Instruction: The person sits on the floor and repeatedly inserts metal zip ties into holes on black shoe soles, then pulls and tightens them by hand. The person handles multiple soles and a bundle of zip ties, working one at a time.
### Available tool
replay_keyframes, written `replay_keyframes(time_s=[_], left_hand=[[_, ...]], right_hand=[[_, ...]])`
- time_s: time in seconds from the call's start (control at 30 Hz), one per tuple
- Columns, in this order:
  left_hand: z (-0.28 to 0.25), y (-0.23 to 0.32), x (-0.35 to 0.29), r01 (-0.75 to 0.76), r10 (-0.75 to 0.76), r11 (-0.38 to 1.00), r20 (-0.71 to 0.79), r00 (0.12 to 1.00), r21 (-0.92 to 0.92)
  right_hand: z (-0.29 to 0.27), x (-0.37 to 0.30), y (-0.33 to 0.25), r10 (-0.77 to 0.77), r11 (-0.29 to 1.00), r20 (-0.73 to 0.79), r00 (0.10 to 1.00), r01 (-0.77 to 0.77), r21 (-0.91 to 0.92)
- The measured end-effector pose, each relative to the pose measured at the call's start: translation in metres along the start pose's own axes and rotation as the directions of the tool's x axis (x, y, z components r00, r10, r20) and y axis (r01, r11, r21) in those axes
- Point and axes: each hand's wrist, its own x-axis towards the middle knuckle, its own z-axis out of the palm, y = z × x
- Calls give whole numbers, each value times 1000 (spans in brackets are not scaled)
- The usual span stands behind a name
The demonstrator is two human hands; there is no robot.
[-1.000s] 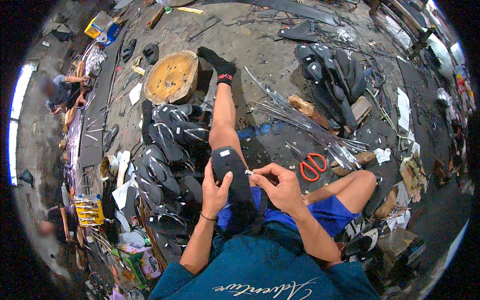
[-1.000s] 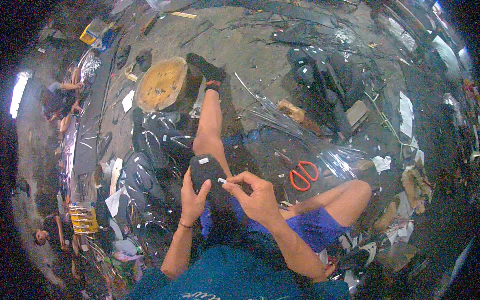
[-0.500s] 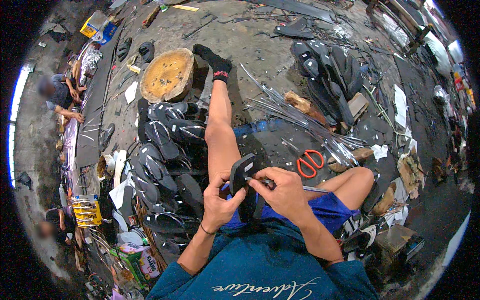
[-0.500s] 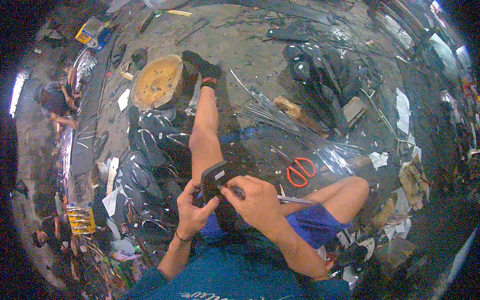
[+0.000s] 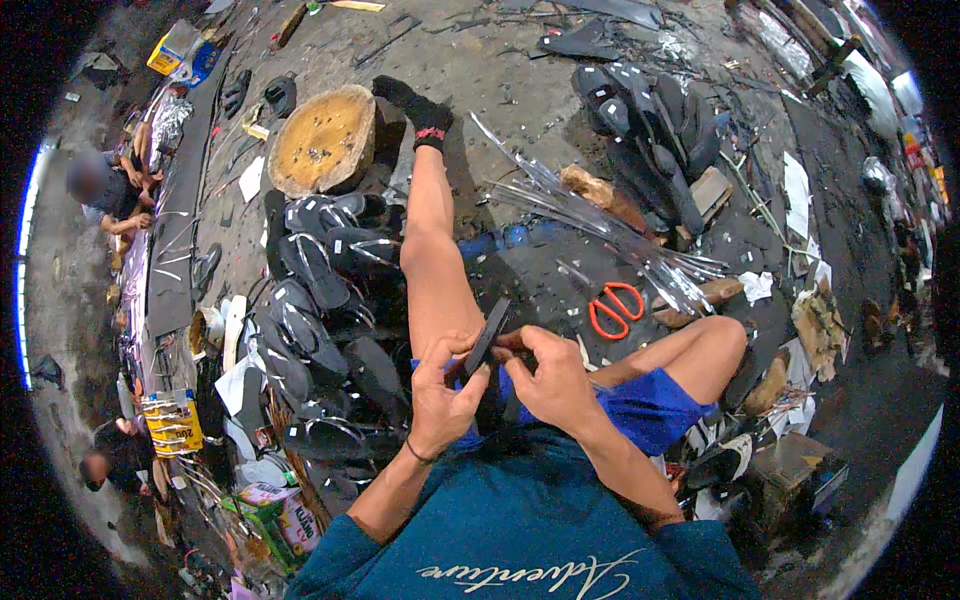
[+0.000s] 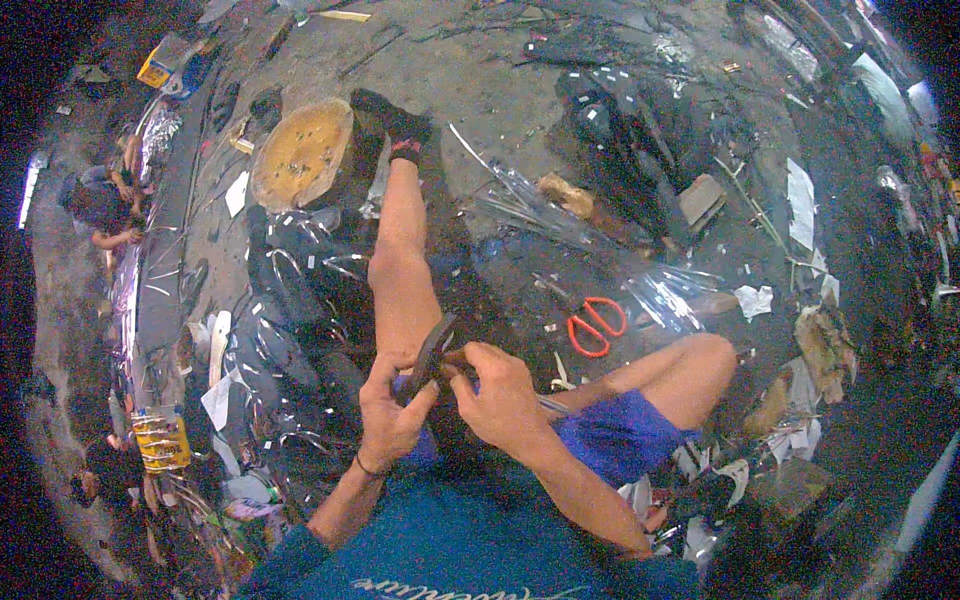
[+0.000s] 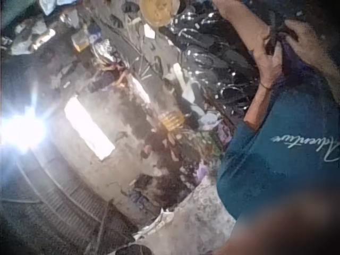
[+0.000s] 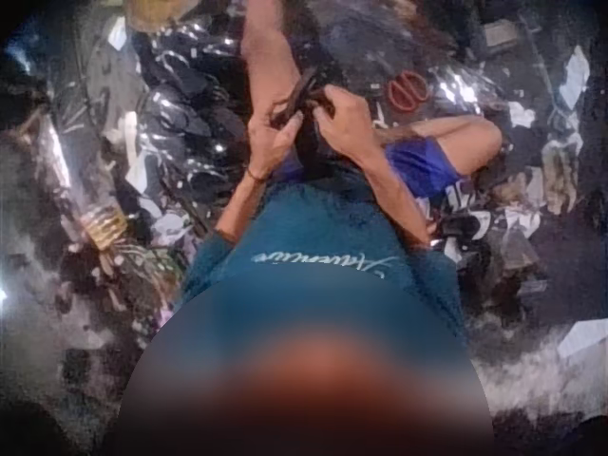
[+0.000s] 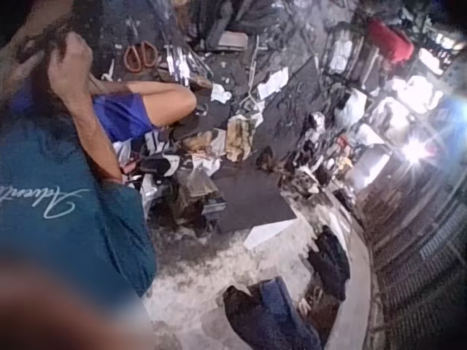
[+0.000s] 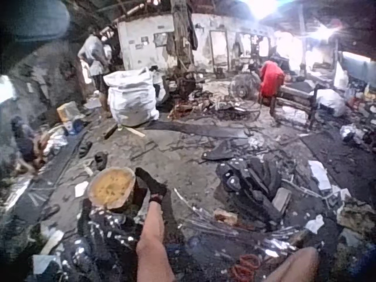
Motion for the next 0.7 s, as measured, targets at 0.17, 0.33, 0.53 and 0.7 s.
replay_keyframes(time_s=[0.17,0.33,0.53,0.7], left_hand=[[7,12,-3,-135,133,983,25,991,127],[9,16,-6,-52,50,998,69,996,29],[31,23,-20,-162,160,986,62,985,25],[53,-8,-19,-117,110,960,41,993,253]], right_hand=[[-1,-6,1,-42,992,26,999,45,-115],[-15,-9,6,37,994,155,987,-19,-111],[-48,-30,-5,86,988,220,972,-55,-142],[-60,-23,1,34,967,-50,998,-45,-249]])
